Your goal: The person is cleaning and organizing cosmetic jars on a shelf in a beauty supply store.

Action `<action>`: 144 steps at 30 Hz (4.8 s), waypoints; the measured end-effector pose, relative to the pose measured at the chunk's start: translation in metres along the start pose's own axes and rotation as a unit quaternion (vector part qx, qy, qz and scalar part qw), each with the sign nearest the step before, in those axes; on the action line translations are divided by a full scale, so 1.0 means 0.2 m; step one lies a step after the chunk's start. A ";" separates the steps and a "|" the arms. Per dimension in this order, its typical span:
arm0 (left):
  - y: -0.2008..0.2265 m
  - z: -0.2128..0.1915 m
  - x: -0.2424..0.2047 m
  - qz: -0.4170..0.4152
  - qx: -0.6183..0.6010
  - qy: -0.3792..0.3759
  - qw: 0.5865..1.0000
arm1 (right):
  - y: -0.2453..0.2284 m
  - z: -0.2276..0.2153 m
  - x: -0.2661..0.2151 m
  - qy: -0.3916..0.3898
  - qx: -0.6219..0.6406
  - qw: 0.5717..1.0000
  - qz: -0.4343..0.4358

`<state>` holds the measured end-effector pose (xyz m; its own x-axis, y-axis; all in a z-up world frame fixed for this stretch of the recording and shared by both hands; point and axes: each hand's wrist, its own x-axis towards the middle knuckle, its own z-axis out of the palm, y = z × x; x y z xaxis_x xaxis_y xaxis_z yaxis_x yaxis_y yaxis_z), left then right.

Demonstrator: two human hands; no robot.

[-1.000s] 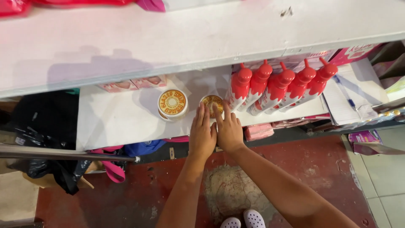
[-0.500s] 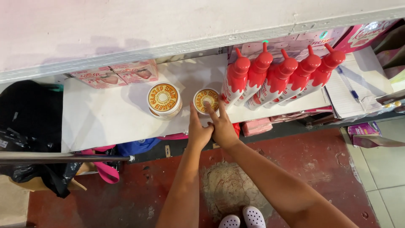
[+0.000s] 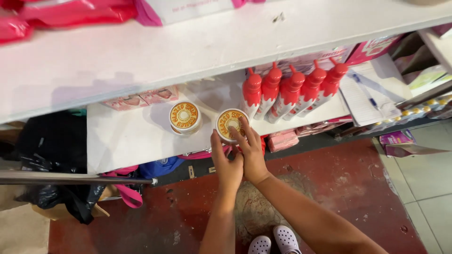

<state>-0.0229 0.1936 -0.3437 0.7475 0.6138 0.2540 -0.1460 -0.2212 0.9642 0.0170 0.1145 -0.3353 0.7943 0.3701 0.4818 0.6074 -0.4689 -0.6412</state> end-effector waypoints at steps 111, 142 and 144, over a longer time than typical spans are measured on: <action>1.81 1.44 0.22 0.187 -0.249 -0.339 0.888 | -0.44 -2.72 0.71 0.115 -0.097 0.969 -0.198; 2.08 1.33 0.06 0.051 -0.307 -0.265 0.912 | -0.09 -2.61 0.71 0.193 0.501 0.838 0.096; 1.97 1.36 0.07 0.052 -0.370 -0.229 0.899 | -0.16 -2.60 0.63 0.243 0.294 0.924 0.021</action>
<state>0.1070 -0.0912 0.0203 0.8684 0.2042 0.4518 -0.4950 0.4095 0.7663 0.1037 -0.2400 0.0569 0.8152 -0.1098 0.5687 0.5782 0.0958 -0.8103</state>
